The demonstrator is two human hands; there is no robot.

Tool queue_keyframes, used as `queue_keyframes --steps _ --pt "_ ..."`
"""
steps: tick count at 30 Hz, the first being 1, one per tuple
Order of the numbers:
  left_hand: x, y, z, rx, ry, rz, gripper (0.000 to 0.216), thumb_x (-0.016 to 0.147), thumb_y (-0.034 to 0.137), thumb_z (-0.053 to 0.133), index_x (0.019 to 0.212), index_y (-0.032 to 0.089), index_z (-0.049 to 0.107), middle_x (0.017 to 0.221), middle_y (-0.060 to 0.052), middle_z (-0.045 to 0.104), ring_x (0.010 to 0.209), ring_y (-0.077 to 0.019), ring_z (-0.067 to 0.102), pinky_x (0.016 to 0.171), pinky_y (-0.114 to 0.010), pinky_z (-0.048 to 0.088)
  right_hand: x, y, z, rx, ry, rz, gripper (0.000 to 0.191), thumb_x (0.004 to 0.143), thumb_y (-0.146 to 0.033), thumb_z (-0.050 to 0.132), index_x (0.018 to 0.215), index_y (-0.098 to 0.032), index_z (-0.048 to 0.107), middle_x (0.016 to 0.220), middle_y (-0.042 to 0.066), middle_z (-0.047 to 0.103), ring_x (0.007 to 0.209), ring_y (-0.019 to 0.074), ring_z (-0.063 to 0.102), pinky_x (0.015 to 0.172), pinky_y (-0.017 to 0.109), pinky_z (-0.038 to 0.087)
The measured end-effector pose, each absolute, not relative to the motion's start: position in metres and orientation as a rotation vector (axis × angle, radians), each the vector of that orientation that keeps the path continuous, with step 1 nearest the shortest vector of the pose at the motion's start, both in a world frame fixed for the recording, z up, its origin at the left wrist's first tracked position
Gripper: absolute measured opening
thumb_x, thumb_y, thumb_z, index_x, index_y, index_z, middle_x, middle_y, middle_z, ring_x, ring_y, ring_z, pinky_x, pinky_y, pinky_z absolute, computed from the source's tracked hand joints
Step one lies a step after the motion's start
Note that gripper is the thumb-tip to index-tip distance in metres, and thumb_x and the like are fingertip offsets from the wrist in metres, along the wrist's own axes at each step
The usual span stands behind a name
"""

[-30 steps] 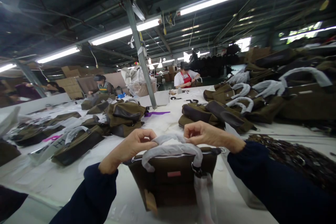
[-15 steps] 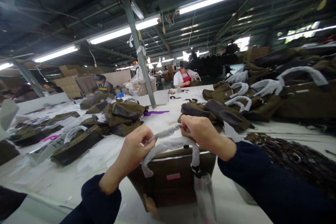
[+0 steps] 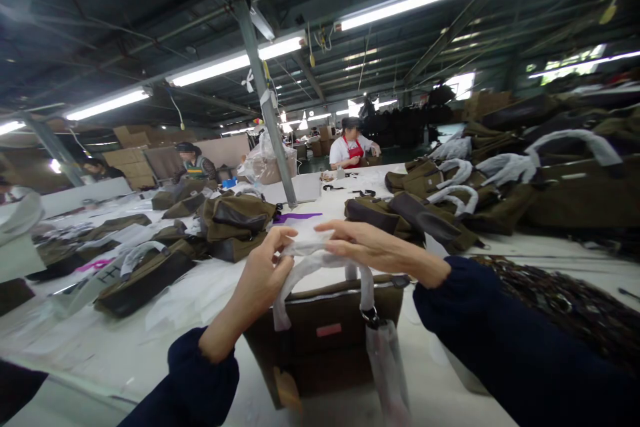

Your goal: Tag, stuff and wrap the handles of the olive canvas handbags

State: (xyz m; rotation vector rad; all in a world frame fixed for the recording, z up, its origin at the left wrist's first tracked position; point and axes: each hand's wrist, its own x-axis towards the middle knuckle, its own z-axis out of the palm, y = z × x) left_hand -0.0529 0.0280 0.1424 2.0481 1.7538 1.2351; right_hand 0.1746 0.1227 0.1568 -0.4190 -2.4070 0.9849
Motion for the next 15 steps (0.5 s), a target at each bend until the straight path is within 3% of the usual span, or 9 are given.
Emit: queue_keyframes --steps 3,6,8,11,15 --pt "-0.058 0.028 0.139 2.081 1.767 1.216 0.035 0.082 0.014 0.051 0.116 0.021 0.056 0.104 -0.002 0.064 0.094 -0.0190 0.059 0.080 -0.027 0.043 0.169 0.122 0.152 -0.473 -2.538 0.841 0.034 0.084 -0.049 0.066 0.095 -0.017 0.064 0.077 -0.001 0.058 0.068 0.0124 0.049 0.058 0.023 0.033" --pt "-0.068 0.025 0.136 2.093 1.716 1.062 0.019 0.085 0.020 0.052 0.101 0.019 0.063 0.089 -0.001 0.064 0.080 -0.0170 0.056 0.074 -0.027 0.041 0.165 0.128 0.139 -0.605 -2.488 0.713 0.019 0.077 -0.031 0.072 0.078 -0.016 0.060 0.064 -0.004 0.050 0.058 0.0099 0.042 0.053 0.023 0.027" --pt "-0.075 0.023 0.136 2.057 1.638 0.953 0.013 0.087 0.026 0.053 0.090 0.018 0.063 0.080 0.001 0.060 0.075 -0.0159 0.053 0.070 -0.026 0.040 0.164 0.130 0.134 -0.623 -2.453 0.656 0.012 0.077 -0.022 0.068 0.074 -0.017 0.057 0.062 -0.005 0.049 0.057 0.0094 0.041 0.053 0.023 0.026" --pt "-0.083 0.025 0.137 1.985 1.541 0.878 0.014 0.085 0.031 0.058 0.083 0.017 0.060 0.078 0.001 0.059 0.076 -0.0157 0.054 0.070 -0.025 0.042 0.161 0.127 0.136 -0.569 -2.440 0.638 0.014 0.080 -0.025 0.065 0.075 -0.017 0.055 0.063 -0.005 0.050 0.058 0.0096 0.042 0.054 0.022 0.026" --pt "-0.085 0.036 0.121 1.980 1.484 0.864 0.007 0.077 0.021 0.059 0.084 0.018 0.058 0.081 0.002 0.060 0.077 -0.0154 0.055 0.068 -0.024 0.043 0.159 0.120 0.143 -0.591 -2.409 0.595 0.018 0.083 -0.028 0.063 0.074 -0.018 0.052 0.063 -0.005 0.049 0.058 0.0097 0.042 0.055 0.023 0.025"
